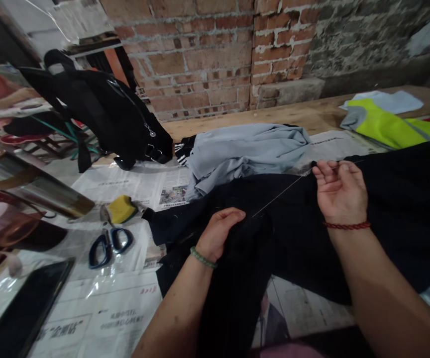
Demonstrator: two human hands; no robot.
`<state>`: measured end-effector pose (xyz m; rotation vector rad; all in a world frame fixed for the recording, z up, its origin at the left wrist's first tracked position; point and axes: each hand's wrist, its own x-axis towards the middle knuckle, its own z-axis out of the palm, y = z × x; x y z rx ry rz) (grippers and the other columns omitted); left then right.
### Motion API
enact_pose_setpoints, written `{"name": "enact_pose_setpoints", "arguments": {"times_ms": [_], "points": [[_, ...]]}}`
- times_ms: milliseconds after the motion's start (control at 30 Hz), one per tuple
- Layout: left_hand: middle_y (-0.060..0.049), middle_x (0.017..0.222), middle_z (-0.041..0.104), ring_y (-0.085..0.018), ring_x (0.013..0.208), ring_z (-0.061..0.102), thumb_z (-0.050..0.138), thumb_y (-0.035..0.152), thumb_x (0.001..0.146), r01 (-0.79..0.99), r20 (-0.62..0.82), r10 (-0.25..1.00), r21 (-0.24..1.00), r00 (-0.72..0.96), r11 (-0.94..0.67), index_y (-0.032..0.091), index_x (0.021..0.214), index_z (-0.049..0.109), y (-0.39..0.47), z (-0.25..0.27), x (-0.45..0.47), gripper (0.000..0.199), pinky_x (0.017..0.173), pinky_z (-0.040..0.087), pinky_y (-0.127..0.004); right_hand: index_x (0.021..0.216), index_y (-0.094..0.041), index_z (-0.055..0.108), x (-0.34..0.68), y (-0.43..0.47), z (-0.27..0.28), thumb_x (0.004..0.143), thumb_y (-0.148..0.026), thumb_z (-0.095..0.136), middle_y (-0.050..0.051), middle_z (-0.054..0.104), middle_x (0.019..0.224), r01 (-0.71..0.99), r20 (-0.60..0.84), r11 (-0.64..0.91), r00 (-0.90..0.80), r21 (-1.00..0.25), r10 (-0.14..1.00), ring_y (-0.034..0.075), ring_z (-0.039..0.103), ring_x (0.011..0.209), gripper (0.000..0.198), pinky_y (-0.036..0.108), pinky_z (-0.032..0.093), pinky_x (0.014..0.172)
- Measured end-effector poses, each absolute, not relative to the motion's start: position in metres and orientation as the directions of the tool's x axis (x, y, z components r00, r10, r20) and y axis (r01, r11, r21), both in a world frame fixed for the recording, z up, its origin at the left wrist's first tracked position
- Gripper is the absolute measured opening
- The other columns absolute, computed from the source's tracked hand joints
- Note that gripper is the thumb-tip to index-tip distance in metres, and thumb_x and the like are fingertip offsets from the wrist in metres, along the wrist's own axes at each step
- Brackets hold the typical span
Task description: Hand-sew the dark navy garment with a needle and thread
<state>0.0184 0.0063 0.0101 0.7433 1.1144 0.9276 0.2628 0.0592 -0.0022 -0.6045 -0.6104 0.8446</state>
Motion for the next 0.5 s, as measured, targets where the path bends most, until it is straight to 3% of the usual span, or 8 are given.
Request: {"name": "enact_pose_setpoints", "arguments": {"times_ms": [300,500], "points": [[0.002,0.059,0.061,-0.008,0.056,0.052,0.066,0.018,0.057,-0.208,-0.348,0.926,0.904,0.148,0.374,0.015,0.062,0.066,0.008,0.01,0.012,0.006,0.055,0.038,-0.019,0.076,-0.02,0.051,0.271,0.06,0.001,0.074,-0.014,0.051,-0.001,0.057,0.075,-0.377,0.278,0.613,0.646,-0.694,0.711,0.017,0.063,0.075,0.006,0.037,0.045,0.079],[0.004,0.057,0.059,-0.007,0.055,0.05,0.067,0.015,0.054,-0.144,-0.347,0.921,0.917,0.178,0.373,0.015,0.065,0.066,0.01,0.014,0.004,0.011,0.055,0.037,-0.018,0.08,-0.016,0.047,0.267,0.067,0.001,0.075,-0.012,0.043,-0.001,0.057,0.074,-0.041,0.446,0.735,0.771,-0.677,0.454,0.014,0.063,0.068,0.007,0.035,0.048,0.072]]}}
